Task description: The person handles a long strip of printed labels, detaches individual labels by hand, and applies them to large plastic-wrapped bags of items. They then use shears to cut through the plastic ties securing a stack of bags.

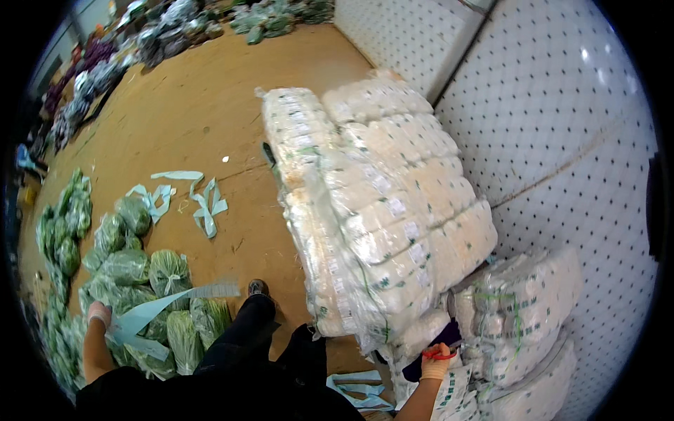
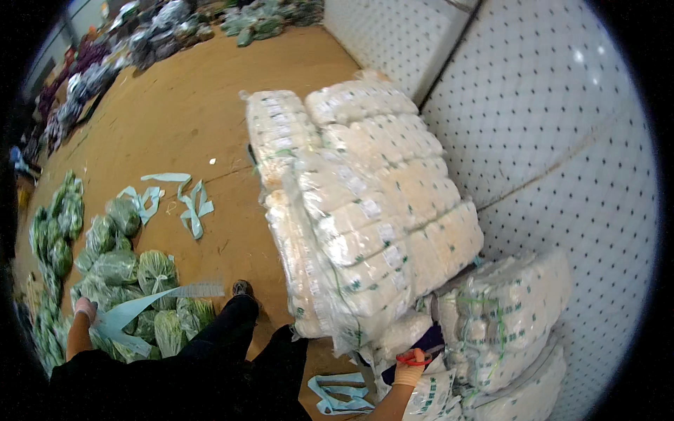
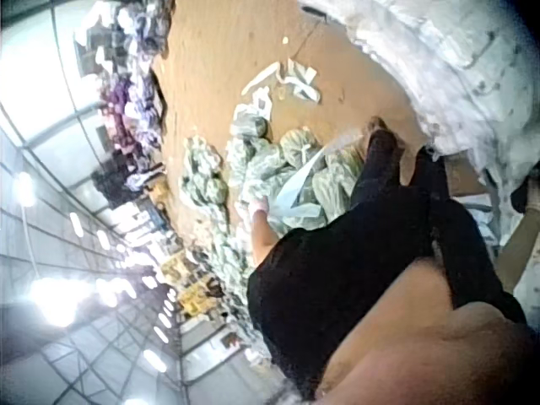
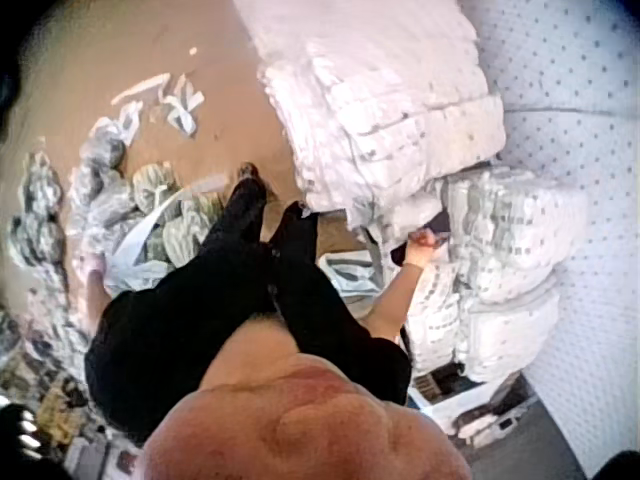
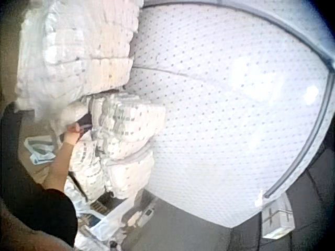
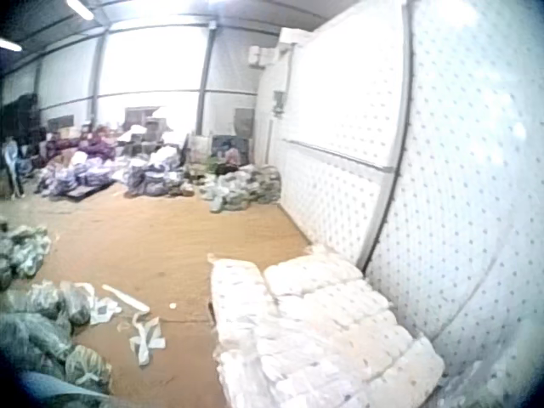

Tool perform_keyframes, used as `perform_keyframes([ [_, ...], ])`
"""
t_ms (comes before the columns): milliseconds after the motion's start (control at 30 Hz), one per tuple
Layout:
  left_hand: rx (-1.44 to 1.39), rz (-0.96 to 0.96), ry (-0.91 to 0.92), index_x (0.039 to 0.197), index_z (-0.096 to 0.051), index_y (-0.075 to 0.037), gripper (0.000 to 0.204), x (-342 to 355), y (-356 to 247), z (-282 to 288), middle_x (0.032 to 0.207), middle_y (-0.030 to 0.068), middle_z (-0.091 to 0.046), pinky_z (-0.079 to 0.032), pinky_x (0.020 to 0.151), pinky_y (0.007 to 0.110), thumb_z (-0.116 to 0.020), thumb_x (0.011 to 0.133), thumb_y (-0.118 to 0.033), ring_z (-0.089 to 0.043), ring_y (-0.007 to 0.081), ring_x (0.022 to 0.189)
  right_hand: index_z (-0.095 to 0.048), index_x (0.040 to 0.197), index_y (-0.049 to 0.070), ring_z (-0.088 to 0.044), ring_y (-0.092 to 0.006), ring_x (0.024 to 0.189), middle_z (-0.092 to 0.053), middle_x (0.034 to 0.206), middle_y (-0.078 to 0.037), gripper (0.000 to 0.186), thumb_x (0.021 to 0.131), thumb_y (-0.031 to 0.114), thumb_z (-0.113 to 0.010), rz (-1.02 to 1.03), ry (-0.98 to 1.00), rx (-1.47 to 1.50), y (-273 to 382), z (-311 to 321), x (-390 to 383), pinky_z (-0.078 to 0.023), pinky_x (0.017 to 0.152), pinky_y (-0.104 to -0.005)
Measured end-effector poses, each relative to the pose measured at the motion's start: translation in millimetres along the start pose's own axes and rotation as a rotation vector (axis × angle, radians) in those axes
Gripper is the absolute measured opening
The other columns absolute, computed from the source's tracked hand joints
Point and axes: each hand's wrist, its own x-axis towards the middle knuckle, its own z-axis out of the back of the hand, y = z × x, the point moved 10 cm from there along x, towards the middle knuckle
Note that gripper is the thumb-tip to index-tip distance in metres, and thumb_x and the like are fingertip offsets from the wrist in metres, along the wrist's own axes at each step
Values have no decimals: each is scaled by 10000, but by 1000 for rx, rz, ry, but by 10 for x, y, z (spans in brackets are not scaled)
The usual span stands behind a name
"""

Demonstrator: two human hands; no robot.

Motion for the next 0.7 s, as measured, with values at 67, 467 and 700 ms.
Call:
perform_keyframes([
  [67, -118, -97, -34, 875, -581, 35, 312, 369, 129, -257, 939, 223, -566, -431, 763, 399, -559, 737, -244, -537, 352, 882, -413, 594, 110, -415, -149, 471, -434, 528, -34, 163, 658, 123, -562, 33, 117, -139, 1, -651, -10, -342, 430, -282],
  [467, -771, -447, 80, 868, -595, -12, 300, 994, -1209, -113, 785, 205, -589, -445, 668, 354, -528, 751, -280, -567, 328, 717, -413, 718, 192, -325, -93, 392, -372, 546, 34, 182, 716, 174, -594, -442, 266, -522, -2123, -3149, -707, -266, 332, -213],
  [700, -883, -287, 154, 876, -596, 1, 287, 1417, -1333, 209, 766, 196, -596, -449, 656, 341, -549, 741, -248, -578, 289, 693, -390, 676, 190, -323, -119, 352, -381, 507, 30, 255, 725, 341, -590, -588, 276, -862, -2835, -4053, -824, -270, 313, -262],
])
